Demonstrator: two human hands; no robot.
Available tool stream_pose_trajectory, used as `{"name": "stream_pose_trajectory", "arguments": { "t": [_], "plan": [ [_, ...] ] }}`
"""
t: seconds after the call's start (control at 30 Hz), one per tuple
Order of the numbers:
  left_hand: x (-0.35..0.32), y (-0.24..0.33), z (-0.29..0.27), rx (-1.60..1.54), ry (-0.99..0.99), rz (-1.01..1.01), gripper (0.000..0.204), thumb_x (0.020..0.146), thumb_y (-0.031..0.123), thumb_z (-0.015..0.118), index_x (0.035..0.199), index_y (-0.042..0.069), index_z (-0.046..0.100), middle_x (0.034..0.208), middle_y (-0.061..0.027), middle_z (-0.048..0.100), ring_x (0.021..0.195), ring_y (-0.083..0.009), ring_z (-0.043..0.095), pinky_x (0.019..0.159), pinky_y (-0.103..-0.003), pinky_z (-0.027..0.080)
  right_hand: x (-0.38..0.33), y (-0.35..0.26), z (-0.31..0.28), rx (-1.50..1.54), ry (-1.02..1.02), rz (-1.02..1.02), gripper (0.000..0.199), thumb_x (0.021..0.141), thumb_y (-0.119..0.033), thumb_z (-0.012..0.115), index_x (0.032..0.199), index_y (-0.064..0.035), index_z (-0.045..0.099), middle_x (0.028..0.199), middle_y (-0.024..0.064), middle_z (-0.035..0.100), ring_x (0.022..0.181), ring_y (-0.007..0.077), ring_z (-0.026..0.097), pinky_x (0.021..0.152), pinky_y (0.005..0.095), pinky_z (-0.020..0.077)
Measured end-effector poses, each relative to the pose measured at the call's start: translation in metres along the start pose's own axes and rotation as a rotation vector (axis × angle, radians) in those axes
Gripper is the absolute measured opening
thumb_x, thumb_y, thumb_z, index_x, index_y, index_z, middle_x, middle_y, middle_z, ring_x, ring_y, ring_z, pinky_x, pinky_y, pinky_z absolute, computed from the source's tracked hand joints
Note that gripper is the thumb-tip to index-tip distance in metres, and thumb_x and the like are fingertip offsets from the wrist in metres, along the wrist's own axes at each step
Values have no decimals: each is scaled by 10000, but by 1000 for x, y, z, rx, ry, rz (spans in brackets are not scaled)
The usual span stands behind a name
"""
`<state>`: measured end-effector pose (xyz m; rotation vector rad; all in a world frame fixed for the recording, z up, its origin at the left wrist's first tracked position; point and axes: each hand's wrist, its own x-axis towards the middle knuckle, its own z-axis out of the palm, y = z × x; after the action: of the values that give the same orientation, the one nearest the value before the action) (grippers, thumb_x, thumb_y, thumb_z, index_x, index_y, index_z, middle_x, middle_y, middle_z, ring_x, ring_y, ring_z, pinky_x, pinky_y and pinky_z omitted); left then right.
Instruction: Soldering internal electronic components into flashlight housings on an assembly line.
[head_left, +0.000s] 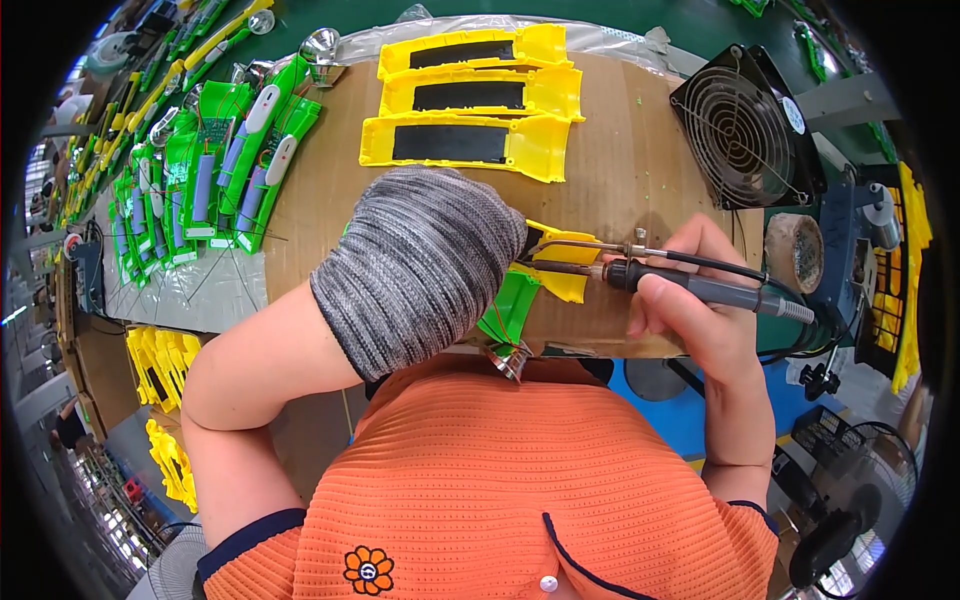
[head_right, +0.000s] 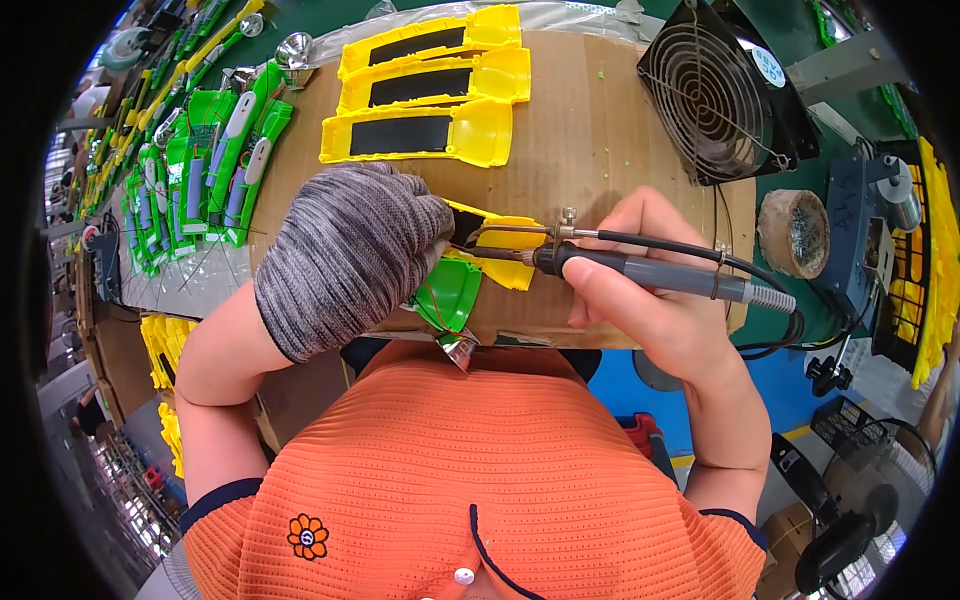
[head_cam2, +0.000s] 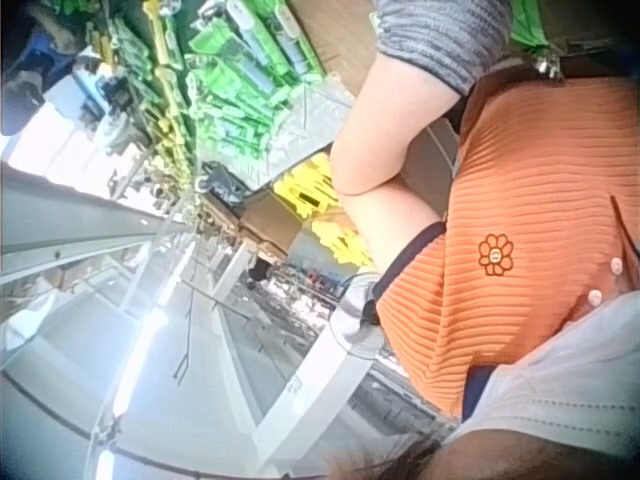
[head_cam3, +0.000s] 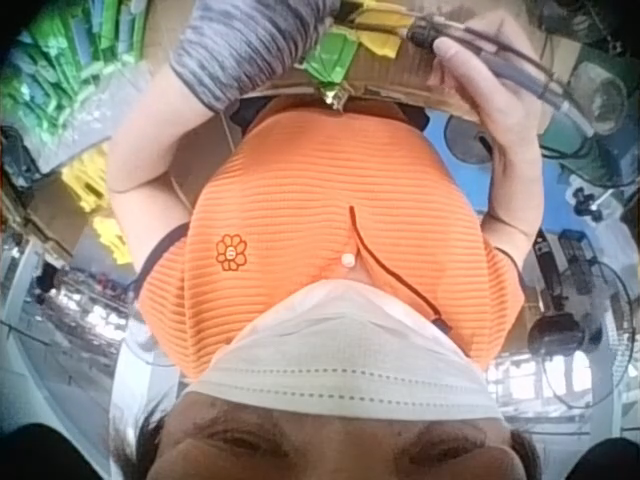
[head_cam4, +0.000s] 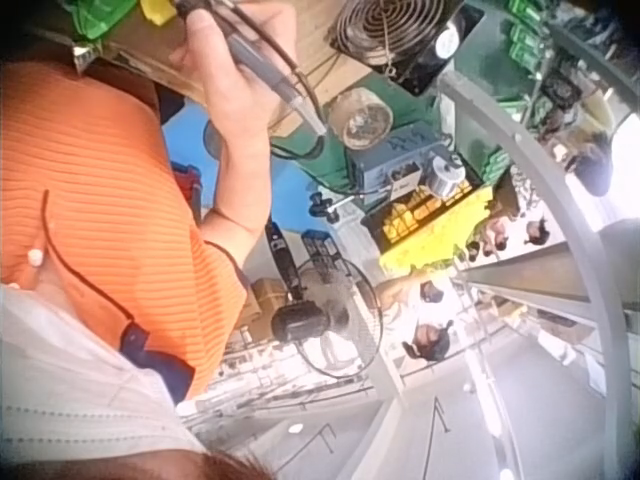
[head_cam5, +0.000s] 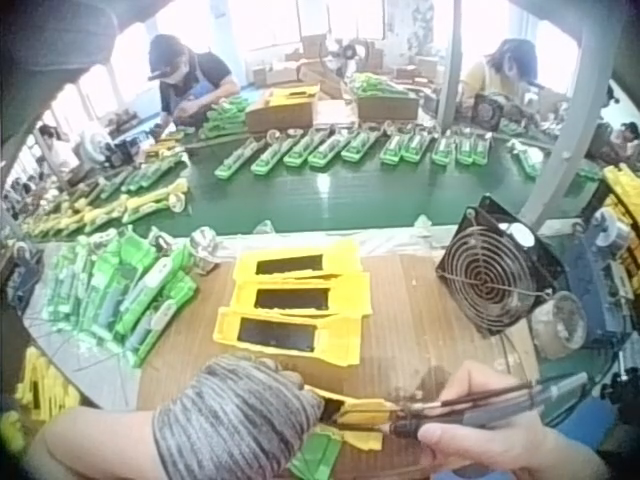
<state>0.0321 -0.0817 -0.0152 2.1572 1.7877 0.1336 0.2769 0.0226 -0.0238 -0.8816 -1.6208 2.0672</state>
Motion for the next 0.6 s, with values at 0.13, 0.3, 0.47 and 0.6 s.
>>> {"name": "stream_pose_trajectory", "arguments": {
  "t": [0.13,0.3,0.47,0.6],
  "plan": [
    [-1,4,-3,58,-1,-12,116,842,178,652,880,83,706,774,-101,628,779,-291,631,713,-413,498,1,-6,5,-78,22,39,166,872,5,680,904,-7,518,761,75,658,634,102,648,558,232,519],
    [1,2,0,12,23,-1,114,837,180,653,863,81,701,773,-100,629,780,-289,635,716,-417,502,4,-9,5,-119,19,25,164,868,1,685,895,-8,524,749,72,659,630,98,648,552,228,515],
    [-1,2,2,-23,56,4,103,832,169,647,853,81,696,766,-104,628,781,-293,641,707,-416,506,1,-10,6,-98,14,0,165,866,-1,683,894,-5,520,731,76,658,624,109,651,546,230,509],
    [1,9,-4,9,19,-14,92,823,166,649,846,86,687,764,-105,626,782,-294,642,705,-414,508,-10,-1,0,-25,87,-62,156,881,12,648,929,-4,500,740,114,651,583,145,626,551,271,519]
  ]
}}
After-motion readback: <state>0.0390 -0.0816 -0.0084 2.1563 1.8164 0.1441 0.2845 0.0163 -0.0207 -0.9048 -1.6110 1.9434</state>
